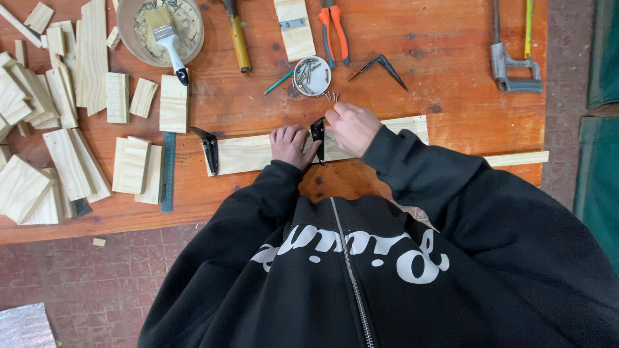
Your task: The person attaches black metal corner brackets to a long wooden plank using a screwdriver. They position each bracket, insert screws, and tighten them one by one. The workspace contains various tools and wood pieces.
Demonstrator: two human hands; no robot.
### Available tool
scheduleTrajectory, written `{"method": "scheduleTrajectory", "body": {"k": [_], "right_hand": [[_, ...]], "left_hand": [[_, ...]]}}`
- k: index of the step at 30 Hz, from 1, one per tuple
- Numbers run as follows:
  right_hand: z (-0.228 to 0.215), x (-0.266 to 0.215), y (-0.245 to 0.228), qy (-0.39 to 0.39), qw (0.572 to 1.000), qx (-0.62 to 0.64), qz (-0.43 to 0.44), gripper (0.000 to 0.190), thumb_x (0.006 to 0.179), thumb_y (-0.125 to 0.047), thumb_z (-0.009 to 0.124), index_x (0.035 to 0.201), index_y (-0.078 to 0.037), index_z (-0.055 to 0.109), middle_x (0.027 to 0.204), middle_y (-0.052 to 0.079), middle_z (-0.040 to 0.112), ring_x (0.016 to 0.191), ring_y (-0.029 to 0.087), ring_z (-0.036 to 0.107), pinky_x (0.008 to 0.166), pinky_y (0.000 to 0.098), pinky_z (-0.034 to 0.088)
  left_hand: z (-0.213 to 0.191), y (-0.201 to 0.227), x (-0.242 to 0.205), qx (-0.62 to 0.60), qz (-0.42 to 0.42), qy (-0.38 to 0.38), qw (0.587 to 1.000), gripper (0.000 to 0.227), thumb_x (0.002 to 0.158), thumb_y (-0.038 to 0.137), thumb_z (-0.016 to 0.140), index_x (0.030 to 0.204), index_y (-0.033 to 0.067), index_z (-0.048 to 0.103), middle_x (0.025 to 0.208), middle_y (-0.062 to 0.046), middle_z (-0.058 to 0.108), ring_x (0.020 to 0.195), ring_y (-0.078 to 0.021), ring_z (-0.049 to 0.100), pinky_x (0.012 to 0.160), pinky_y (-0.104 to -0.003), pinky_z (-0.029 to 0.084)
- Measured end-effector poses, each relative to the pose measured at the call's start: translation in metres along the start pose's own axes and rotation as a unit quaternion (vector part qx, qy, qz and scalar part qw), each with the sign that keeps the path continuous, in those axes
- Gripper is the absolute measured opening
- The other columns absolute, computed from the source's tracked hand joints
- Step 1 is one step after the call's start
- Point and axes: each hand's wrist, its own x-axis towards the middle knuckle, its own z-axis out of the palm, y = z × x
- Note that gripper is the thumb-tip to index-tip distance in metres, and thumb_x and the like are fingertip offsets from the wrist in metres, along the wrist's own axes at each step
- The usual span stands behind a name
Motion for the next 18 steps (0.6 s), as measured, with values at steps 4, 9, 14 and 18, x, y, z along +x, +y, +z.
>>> {"method": "scheduleTrajectory", "body": {"k": [4, 9, 14, 18], "right_hand": [[-0.004, 0.006, -0.003, 0.009, 0.999, -0.008, 0.039, 0.031, 0.101, -0.042, 0.053, 0.092, -0.013, 0.055, 0.085, 0.002, 0.052, 0.081, 0.030, 0.067, 0.063, 0.0452, 0.057], [-0.019, 0.006, -0.003, -0.019, 0.998, -0.055, 0.019, 0.037, 0.102, -0.045, 0.055, 0.094, -0.009, 0.059, 0.082, 0.005, 0.055, 0.076, 0.031, 0.069, 0.062, 0.0444, 0.057], [-0.020, -0.005, 0.002, -0.036, 0.997, -0.069, -0.016, 0.023, 0.098, -0.033, 0.063, 0.108, -0.012, 0.062, 0.084, 0.003, 0.057, 0.079, 0.028, 0.070, 0.060, 0.0424, 0.058], [0.006, -0.008, 0.012, -0.029, 0.987, -0.153, -0.048, 0.025, 0.099, -0.037, 0.057, 0.101, -0.013, 0.060, 0.082, 0.002, 0.054, 0.079, 0.026, 0.067, 0.058, 0.0408, 0.058]], "left_hand": [[-0.001, 0.000, 0.001, 0.006, 0.000, 0.004, 1.000, 0.033, 0.083, 0.049, 0.081, 0.093, 0.0205, 0.069, 0.104, 0.002, 0.063, 0.104, -0.0231, 0.060, 0.096, -0.045, 0.040], [-0.002, 0.000, 0.002, 0.002, 0.004, 0.003, 1.000, 0.033, 0.081, 0.049, 0.082, 0.093, 0.0207, 0.068, 0.103, 0.002, 0.062, 0.103, -0.0234, 0.059, 0.096, -0.045, 0.039], [-0.002, 0.002, 0.000, 0.005, 0.006, 0.002, 1.000, 0.034, 0.082, 0.050, 0.081, 0.094, 0.0203, 0.068, 0.103, 0.000, 0.062, 0.103, -0.0238, 0.060, 0.097, -0.045, 0.039], [-0.007, 0.005, 0.006, 0.001, 0.014, 0.014, 1.000, 0.032, 0.083, 0.048, 0.080, 0.093, 0.0197, 0.067, 0.102, 0.000, 0.061, 0.100, -0.0234, 0.059, 0.094, -0.043, 0.040]]}}
